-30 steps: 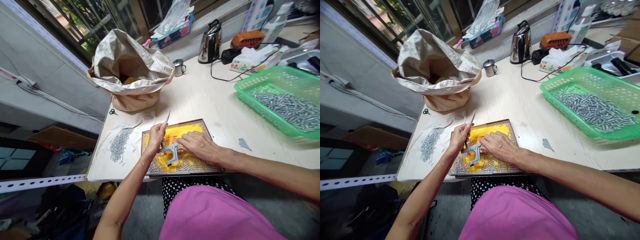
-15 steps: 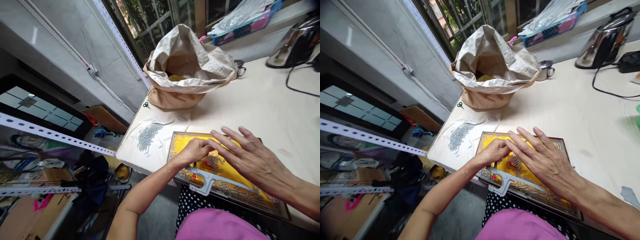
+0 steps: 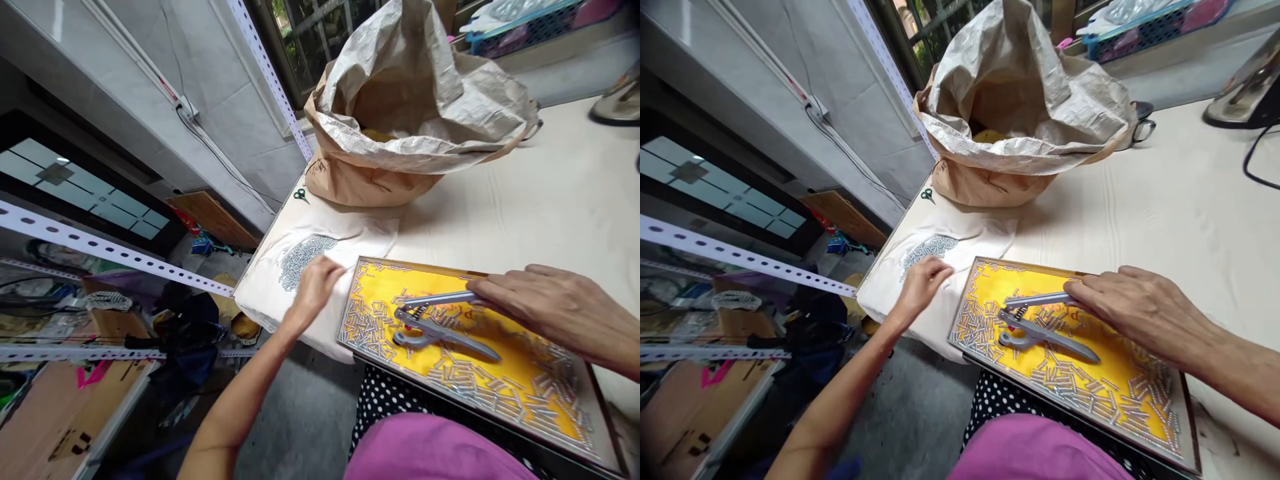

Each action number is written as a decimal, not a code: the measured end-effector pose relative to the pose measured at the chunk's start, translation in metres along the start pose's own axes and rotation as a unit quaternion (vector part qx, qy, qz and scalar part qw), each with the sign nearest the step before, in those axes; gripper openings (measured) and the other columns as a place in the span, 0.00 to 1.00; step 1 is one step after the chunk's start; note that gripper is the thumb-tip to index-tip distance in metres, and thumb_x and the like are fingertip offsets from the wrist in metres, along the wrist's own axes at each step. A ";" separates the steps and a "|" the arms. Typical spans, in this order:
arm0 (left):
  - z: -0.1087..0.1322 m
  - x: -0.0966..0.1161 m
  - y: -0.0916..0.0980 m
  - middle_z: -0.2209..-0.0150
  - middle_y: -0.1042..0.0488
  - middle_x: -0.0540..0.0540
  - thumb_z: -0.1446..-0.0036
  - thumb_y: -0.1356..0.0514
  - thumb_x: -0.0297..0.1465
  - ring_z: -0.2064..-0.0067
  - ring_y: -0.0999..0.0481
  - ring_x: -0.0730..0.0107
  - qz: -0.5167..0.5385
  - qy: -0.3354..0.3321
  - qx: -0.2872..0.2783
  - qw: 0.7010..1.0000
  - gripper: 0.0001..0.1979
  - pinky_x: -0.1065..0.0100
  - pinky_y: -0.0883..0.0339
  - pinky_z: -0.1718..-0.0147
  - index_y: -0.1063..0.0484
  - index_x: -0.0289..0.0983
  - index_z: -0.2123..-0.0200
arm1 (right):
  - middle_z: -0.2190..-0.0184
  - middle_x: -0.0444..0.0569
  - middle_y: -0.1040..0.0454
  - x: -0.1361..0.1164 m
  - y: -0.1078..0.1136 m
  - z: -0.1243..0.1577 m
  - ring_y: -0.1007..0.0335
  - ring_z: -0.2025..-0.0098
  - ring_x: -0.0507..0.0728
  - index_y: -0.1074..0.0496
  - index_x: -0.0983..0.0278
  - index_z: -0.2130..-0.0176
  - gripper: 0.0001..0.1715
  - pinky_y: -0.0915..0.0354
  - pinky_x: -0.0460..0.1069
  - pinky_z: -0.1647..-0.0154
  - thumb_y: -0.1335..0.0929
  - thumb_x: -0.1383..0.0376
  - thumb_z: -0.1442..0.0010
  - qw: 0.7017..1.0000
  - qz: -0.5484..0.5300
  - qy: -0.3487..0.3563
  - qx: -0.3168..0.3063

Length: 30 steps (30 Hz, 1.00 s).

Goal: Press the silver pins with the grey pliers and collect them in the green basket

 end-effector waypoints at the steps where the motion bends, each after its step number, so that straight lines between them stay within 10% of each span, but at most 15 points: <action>1: 0.010 -0.025 0.008 0.66 0.25 0.44 0.36 0.43 0.31 0.61 0.27 0.65 -0.072 0.023 -0.007 0.997 0.12 0.65 0.35 0.58 0.22 0.35 0.68 | 0.67 0.49 0.21 0.003 -0.001 0.002 0.29 0.71 0.54 0.28 0.56 0.61 0.20 0.36 0.50 0.69 0.45 0.67 0.32 1.000 -0.006 0.021 -0.001; 6: 0.063 -0.111 0.004 0.64 0.27 0.43 0.34 0.47 0.31 0.57 0.28 0.61 -0.277 0.099 -0.109 0.949 0.14 0.66 0.37 0.59 0.23 0.36 0.67 | 0.62 0.52 0.20 0.013 -0.015 0.011 0.28 0.73 0.56 0.28 0.56 0.56 0.19 0.38 0.52 0.74 0.44 0.67 0.32 0.999 -0.005 0.047 -0.004; 15: 0.067 -0.132 -0.014 0.64 0.26 0.40 0.35 0.50 0.29 0.57 0.28 0.59 -0.293 0.038 -0.063 0.953 0.14 0.63 0.34 0.58 0.25 0.36 0.65 | 0.75 0.46 0.27 0.012 -0.026 -0.001 0.39 0.79 0.53 0.33 0.61 0.63 0.23 0.56 0.50 0.77 0.47 0.52 0.28 0.975 0.032 -0.048 -0.213; 21: 0.065 -0.057 -0.020 0.64 0.21 0.44 0.42 0.40 0.37 0.64 0.23 0.65 0.028 0.073 0.003 0.997 0.10 0.66 0.30 0.61 0.23 0.38 0.64 | 0.75 0.41 0.32 0.014 -0.023 -0.011 0.54 0.80 0.49 0.37 0.60 0.63 0.18 0.61 0.50 0.76 0.47 0.58 0.28 0.971 0.031 -0.024 -0.234; 26: 0.064 0.020 -0.074 0.76 0.24 0.50 0.51 0.34 0.42 0.76 0.27 0.71 0.295 0.207 -0.110 0.926 0.16 0.70 0.30 0.75 0.21 0.35 0.66 | 0.78 0.40 0.34 0.009 -0.015 -0.026 0.57 0.80 0.48 0.38 0.61 0.65 0.19 0.62 0.50 0.76 0.45 0.54 0.28 0.978 0.017 -0.002 -0.209; 30: 0.056 0.032 -0.106 0.78 0.26 0.51 0.54 0.33 0.41 0.79 0.30 0.75 0.320 0.206 -0.126 0.916 0.14 0.73 0.34 0.78 0.22 0.34 0.71 | 0.77 0.41 0.31 0.006 -0.010 -0.033 0.55 0.79 0.48 0.36 0.62 0.65 0.22 0.61 0.50 0.75 0.44 0.50 0.29 0.978 -0.001 0.003 -0.206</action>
Point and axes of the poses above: each hand's wrist, its own z-axis away from the middle knuckle, its own y-axis out of the back of the hand, x = y × z, the point moved 3 cm from there along -z, towards the middle knuckle
